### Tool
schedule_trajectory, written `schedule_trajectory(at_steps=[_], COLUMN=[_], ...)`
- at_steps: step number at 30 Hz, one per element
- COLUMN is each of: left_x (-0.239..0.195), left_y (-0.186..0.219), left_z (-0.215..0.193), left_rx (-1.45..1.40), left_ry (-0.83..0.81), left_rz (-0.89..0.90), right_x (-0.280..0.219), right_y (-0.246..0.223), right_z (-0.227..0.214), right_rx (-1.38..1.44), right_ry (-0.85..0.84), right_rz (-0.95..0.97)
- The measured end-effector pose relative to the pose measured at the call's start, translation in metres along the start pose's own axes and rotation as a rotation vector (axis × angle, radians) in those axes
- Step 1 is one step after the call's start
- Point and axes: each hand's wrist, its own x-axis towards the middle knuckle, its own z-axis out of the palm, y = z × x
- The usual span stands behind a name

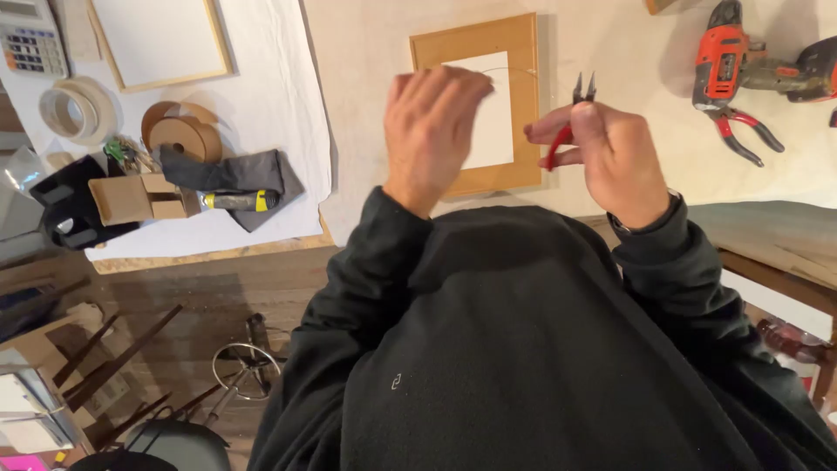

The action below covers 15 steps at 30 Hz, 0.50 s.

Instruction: The person is using pliers to secure a metal hanging wire to the back of a picture frame.

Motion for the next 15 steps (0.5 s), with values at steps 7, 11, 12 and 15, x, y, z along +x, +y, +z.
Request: schedule_trajectory(at_steps=[7, 11, 12, 15], left_x=[0.019, 0.029, 0.031, 0.034], left_y=[-0.122, -0.18, -0.192, -0.21], left_z=[0.065, 0.108, 0.117, 0.131], left_rx=[0.077, 0.216, 0.236, 0.246], left_ry=[-0.065, -0.127, -0.142, -0.219], left_rz=[-0.132, -0.223, -0.252, -0.254], right_x=[-0.006, -0.012, -0.012, -0.012], right_y=[0.04, 0.049, 0.051, 0.054], right_z=[0.001, 0.003, 0.003, 0.002], right_rx=[0.06, 0.007, -0.033, -0.039], right_ry=[-0.044, -0.032, -0.038, -0.013], right_rz=[0.406, 0.541, 0.554, 0.648])
